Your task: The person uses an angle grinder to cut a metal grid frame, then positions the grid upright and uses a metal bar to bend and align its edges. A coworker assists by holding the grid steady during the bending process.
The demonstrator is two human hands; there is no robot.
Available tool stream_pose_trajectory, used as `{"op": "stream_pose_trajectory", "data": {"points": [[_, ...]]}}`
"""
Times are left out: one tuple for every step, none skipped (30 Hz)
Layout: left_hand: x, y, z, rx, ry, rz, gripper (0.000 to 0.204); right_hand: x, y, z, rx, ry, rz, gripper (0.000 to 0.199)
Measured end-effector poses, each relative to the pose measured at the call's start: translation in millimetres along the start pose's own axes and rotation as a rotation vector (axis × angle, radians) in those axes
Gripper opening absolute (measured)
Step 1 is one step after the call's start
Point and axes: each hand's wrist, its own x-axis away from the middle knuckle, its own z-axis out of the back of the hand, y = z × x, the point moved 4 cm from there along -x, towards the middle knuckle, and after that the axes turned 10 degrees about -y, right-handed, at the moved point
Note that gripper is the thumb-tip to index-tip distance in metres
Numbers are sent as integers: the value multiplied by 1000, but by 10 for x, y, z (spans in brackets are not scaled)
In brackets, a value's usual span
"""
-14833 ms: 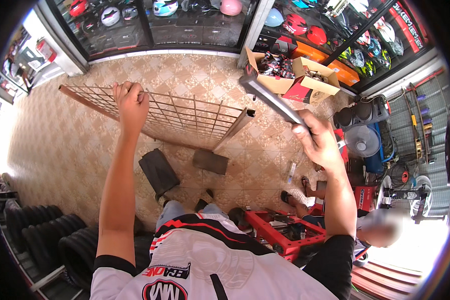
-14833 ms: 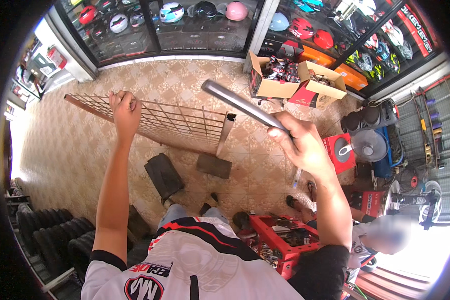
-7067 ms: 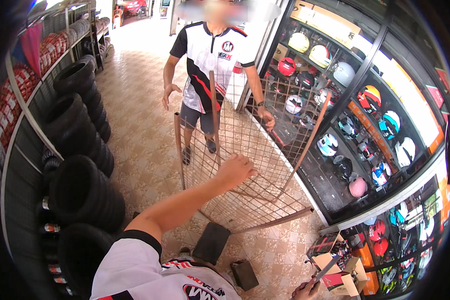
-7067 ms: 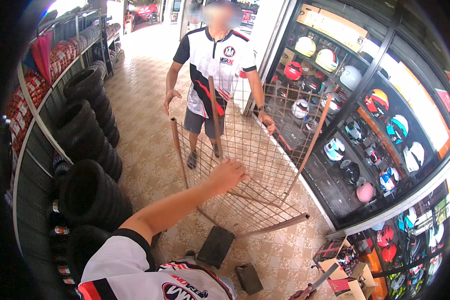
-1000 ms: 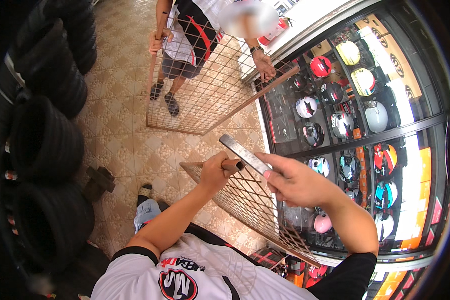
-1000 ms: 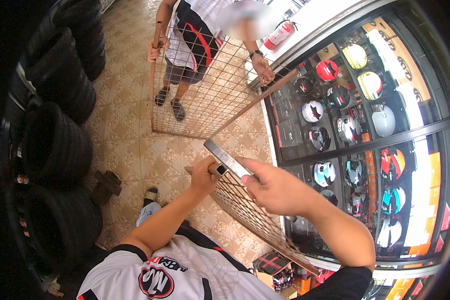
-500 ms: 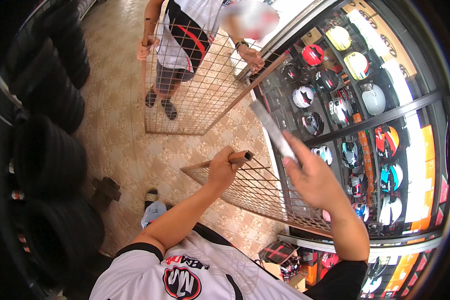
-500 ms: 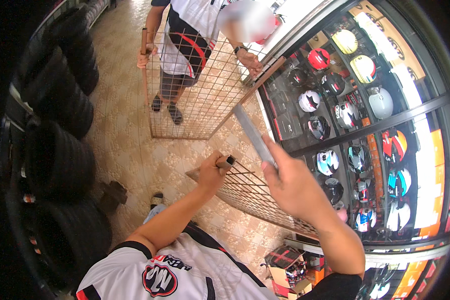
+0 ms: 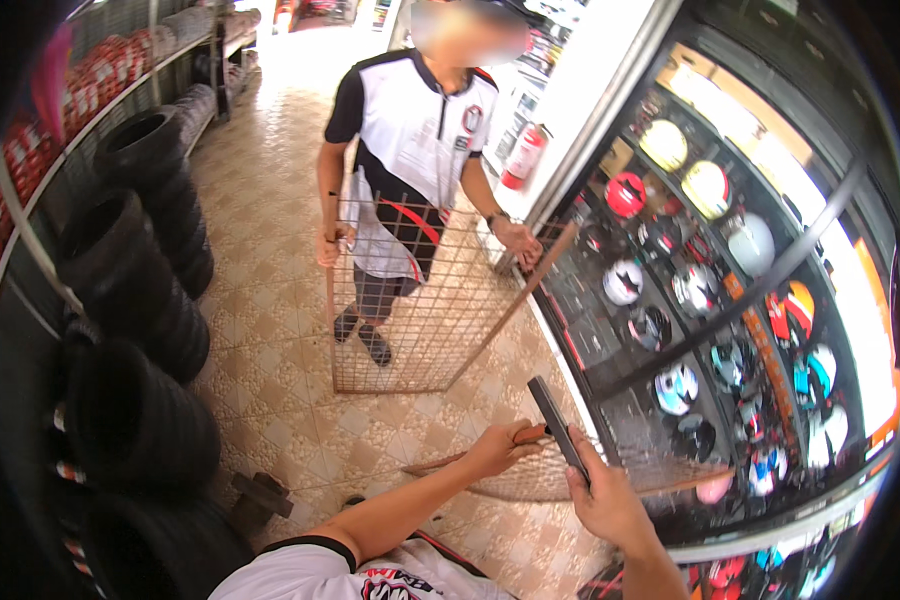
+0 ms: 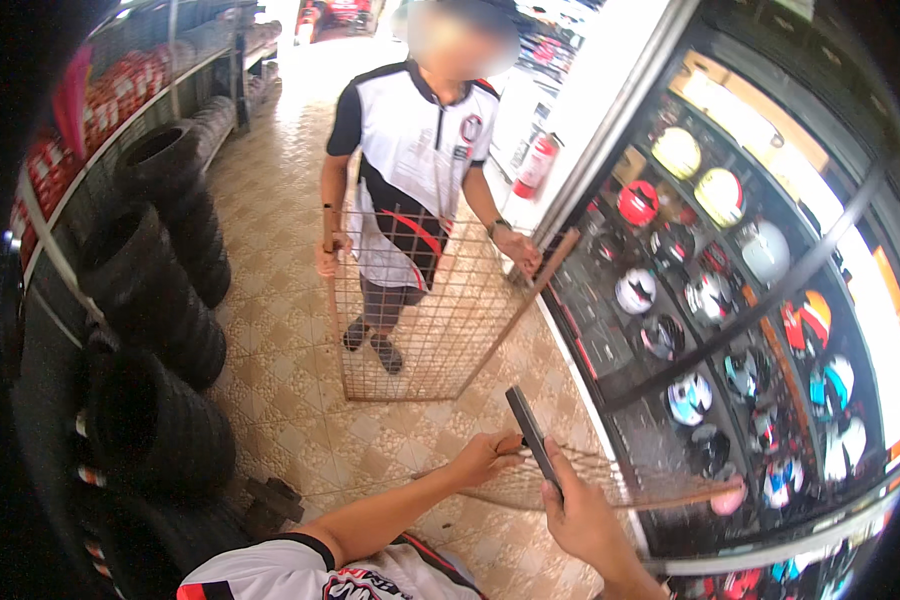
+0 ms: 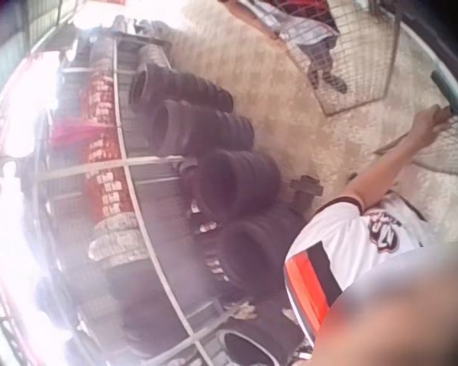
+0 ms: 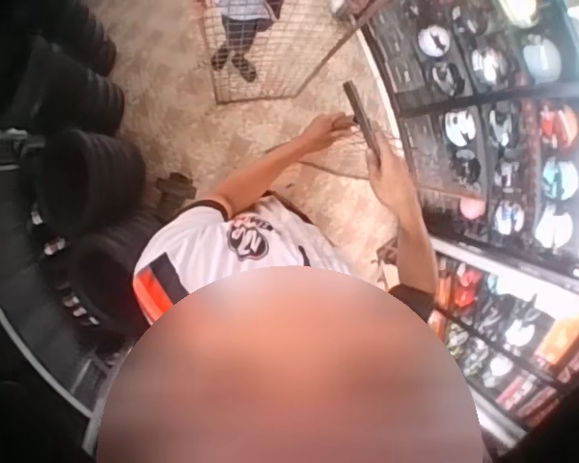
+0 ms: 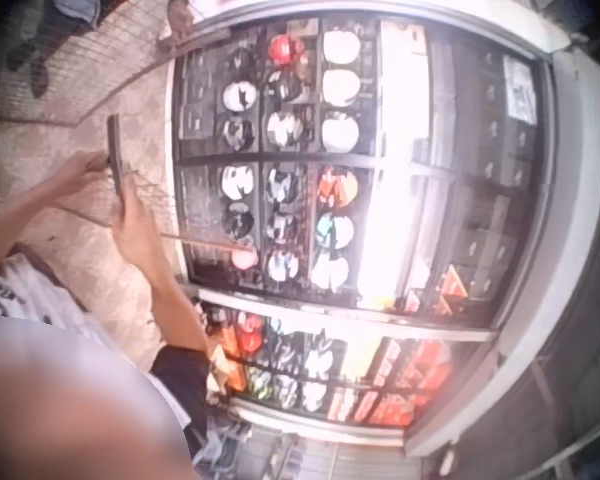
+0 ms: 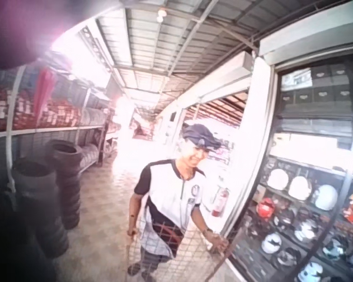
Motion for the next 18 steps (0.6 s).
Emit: {"op": "stream_pose_trajectory", "data": {"points": [[-33, -76, -28, 133, 47, 15, 35, -14, -5, 18, -3, 5, -13, 58], [-26, -181, -90, 115, -7, 113, 38, 12, -7, 40, -2, 12, -43, 57], [-18, -252, -135, -65, -23, 183, 41, -2, -78, 128, 19, 121, 128, 55], [-41, -311, -138, -36, -52, 192, 45, 54, -79, 213, -5, 158, 123, 53], [-41, -333, -157, 32, -2, 167, 44, 91, -108, 295, -8, 227, 153, 51], [-30, -307, -135, -6, 39, 57, 40, 204, -147, 379, 13, 302, 146, 51], [-20, -290, -148, -61, 33, 39, 39, 221, -188, 476, 65, 427, 163, 50], [-5, -264, -132, -123, 33, 24, 38, 253, -198, 561, -16, 479, 102, 51], [11, -218, -129, -176, 59, -10, 38, 263, -212, 597, -94, 544, 32, 52], [17, -183, -135, -181, 45, -14, 33, 245, -276, 611, -87, 541, 33, 52], [19, -144, -131, -177, 59, -41, 29, 193, -329, 589, -95, 569, 35, 53], [14, -94, -126, -169, 80, -99, 26, 151, -357, 543, -97, 536, -67, 54], [11, -95, -131, -166, 74, -51, 26, 91, -349, 450, -128, 392, -221, 56], [5, -90, -128, -160, 72, -32, 26, -68, -392, 292, -69, 221, -174, 58], [2, -84, -126, -169, 86, -23, 26, -132, -429, 207, -25, 54, -128, 59], [2, -81, -135, -157, 67, -27, 26, -101, -416, 180, -114, -11, -146, 61], [-1, -74, -137, -157, 76, -46, 27, -96, -426, 219, -67, 107, -90, 60], [2, -80, -141, -154, 73, -37, 28, -43, -414, 250, -49, 147, -69, 59]]}}
